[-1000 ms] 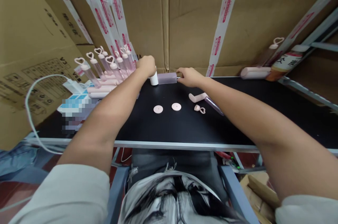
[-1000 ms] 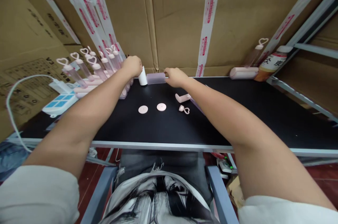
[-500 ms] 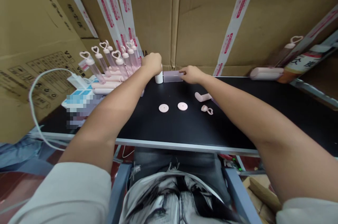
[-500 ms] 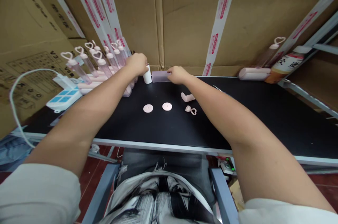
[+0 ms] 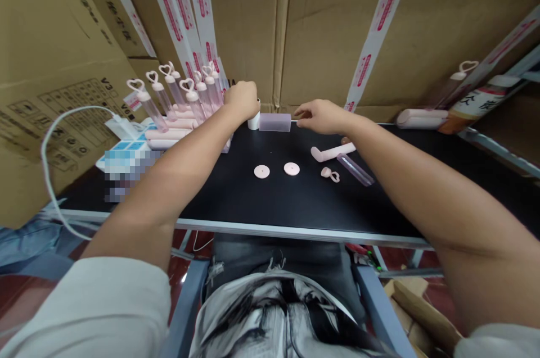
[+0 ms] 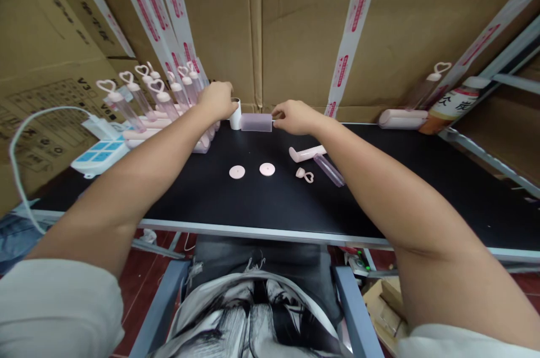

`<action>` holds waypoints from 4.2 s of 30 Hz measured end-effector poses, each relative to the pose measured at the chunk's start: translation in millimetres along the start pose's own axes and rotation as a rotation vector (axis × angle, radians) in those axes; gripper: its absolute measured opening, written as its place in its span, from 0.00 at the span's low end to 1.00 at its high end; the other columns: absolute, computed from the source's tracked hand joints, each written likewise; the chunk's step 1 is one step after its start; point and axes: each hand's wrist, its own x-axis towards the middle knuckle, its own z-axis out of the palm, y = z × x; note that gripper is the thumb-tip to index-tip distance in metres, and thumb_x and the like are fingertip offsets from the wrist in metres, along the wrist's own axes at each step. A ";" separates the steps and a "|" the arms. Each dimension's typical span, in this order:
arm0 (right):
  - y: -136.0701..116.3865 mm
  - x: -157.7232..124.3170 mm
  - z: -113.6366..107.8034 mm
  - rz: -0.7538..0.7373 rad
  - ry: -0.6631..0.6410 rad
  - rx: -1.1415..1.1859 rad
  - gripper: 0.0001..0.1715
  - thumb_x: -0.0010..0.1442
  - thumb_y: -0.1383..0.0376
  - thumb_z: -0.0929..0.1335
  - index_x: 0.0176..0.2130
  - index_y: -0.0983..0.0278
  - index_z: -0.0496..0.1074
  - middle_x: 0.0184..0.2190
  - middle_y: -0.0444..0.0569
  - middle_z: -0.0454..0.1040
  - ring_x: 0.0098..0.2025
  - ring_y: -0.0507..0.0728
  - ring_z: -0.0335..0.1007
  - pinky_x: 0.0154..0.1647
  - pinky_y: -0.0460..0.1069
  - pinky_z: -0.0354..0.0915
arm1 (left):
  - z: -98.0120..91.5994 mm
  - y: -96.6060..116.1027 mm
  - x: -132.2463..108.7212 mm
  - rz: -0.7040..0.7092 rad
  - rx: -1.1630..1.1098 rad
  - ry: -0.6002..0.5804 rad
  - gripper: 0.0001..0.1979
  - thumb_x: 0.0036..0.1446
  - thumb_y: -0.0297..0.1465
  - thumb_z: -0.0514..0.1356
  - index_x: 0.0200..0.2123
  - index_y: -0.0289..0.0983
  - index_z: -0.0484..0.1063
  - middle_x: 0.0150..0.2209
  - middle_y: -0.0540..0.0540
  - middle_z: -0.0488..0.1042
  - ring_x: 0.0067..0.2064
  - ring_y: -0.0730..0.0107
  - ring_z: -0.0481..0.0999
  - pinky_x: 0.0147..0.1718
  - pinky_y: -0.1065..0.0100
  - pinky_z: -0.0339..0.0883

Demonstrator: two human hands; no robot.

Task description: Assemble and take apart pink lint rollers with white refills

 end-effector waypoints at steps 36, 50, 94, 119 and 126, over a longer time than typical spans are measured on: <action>10.5 -109.7 39.8 -0.677 0.588 0.073 0.11 0.74 0.58 0.70 0.51 0.60 0.79 0.42 0.54 0.84 0.42 0.63 0.80 0.44 0.55 0.74 | 36.1 38.3 -122.7 0.369 -1.650 -0.839 0.30 0.71 0.49 0.63 0.68 0.41 0.66 0.39 0.41 0.85 0.37 0.59 0.87 0.30 0.69 0.74; 10.0 -114.4 39.3 -0.698 0.303 0.251 0.25 0.76 0.44 0.66 0.48 0.62 0.77 0.31 0.48 0.81 0.29 0.56 0.77 0.33 0.49 0.67 | 37.5 29.1 -125.8 0.554 -1.664 -1.116 0.31 0.63 0.52 0.72 0.56 0.41 0.64 0.42 0.40 0.87 0.42 0.55 0.90 0.49 0.55 0.80; 60.3 -90.7 22.3 -0.244 0.709 0.336 0.27 0.67 0.40 0.72 0.32 0.59 0.78 0.26 0.46 0.66 0.32 0.59 0.64 0.36 0.56 0.64 | 48.9 12.5 -50.7 0.346 0.008 -0.088 0.13 0.71 0.33 0.58 0.50 0.37 0.82 0.54 0.34 0.81 0.56 0.49 0.79 0.53 0.56 0.69; 59.1 -95.5 21.3 -0.143 0.451 0.573 0.27 0.63 0.40 0.76 0.33 0.60 0.80 0.25 0.45 0.71 0.27 0.54 0.61 0.29 0.52 0.56 | 40.1 51.3 -90.7 0.771 -0.168 -0.430 0.18 0.60 0.42 0.69 0.48 0.38 0.84 0.44 0.43 0.86 0.42 0.61 0.83 0.37 0.65 0.65; 44.0 -96.4 26.4 -0.195 0.360 0.719 0.31 0.57 0.37 0.78 0.35 0.61 0.81 0.27 0.46 0.77 0.26 0.54 0.65 0.29 0.51 0.61 | 45.1 52.4 -68.7 0.454 -0.397 -0.547 0.14 0.66 0.29 0.58 0.44 0.33 0.85 0.33 0.45 0.84 0.29 0.69 0.80 0.31 0.67 0.67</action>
